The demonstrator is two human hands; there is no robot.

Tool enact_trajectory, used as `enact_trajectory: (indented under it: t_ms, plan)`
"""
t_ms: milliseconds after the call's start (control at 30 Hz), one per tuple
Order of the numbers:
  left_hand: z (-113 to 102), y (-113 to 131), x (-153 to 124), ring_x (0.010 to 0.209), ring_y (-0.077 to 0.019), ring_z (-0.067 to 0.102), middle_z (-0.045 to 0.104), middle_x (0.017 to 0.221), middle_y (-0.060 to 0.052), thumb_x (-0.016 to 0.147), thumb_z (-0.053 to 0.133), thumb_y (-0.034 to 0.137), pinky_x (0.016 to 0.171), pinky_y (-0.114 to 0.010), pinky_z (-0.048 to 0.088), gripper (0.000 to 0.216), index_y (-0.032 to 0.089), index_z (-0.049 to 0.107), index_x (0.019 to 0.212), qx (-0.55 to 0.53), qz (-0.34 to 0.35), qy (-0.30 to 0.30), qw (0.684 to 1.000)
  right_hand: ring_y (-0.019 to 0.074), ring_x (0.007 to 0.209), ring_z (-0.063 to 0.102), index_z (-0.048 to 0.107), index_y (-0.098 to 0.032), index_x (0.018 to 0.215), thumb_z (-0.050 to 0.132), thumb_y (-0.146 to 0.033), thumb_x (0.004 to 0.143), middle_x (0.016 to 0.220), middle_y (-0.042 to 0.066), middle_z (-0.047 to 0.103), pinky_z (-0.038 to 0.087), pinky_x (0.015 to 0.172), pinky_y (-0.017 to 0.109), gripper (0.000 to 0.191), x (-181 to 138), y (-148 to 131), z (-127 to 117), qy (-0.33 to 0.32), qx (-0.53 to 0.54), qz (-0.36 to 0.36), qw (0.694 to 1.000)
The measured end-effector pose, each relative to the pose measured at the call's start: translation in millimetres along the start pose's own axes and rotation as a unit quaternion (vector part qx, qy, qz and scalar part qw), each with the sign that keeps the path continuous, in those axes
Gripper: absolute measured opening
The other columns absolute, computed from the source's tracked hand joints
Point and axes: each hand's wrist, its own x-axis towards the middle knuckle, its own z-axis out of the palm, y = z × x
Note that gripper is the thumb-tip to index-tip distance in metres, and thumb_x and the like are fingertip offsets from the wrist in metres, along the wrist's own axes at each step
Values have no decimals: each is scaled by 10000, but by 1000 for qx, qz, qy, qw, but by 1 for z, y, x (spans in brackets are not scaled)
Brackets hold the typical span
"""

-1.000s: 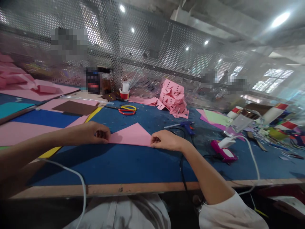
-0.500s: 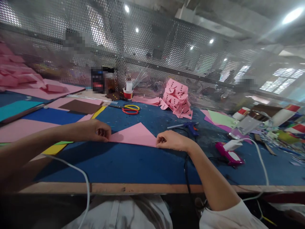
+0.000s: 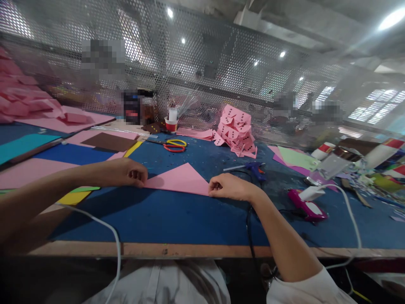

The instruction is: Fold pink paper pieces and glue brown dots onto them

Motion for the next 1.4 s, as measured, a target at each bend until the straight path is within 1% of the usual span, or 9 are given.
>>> enact_trajectory:
  t_ms: [167,333,933,1233,1400]
  plan:
    - [-4,7,-1,727,-149,630,700,777,6,790,617,322,610,-190,417,152,222,724,831,10,-25,-10,1000,163,751,612,732,-175,930,637,-333,824,842,25,710,414,654,238,213,-1,-1,-1,-4,2,2,1000]
    - [-5,9,-1,725,-146,620,691,775,9,793,608,336,612,-191,414,173,212,717,843,13,-33,-16,999,166,744,607,729,-179,928,636,-349,825,834,26,708,403,643,238,219,-1,-1,-1,-4,-2,2,1000]
    - [-6,1,-1,724,-157,619,686,770,2,794,622,364,614,-203,417,181,207,702,837,8,-28,-30,999,159,744,605,717,-188,917,651,-352,822,830,15,703,401,642,231,201,0,3,-1,-2,-8,10,1000]
    - [-4,-3,2,718,-162,628,689,762,-2,777,636,360,589,-207,408,177,202,702,821,-1,-36,-25,999,159,738,604,716,-185,911,655,-364,821,837,18,704,397,632,237,210,0,5,-1,1,-18,12,1000]
    - [-3,-10,2,707,-165,628,691,754,-7,773,646,390,578,-215,406,199,203,691,821,3,-39,-23,999,167,744,608,712,-183,913,652,-381,824,836,23,706,397,636,243,226,1,7,-1,2,-21,10,1000]
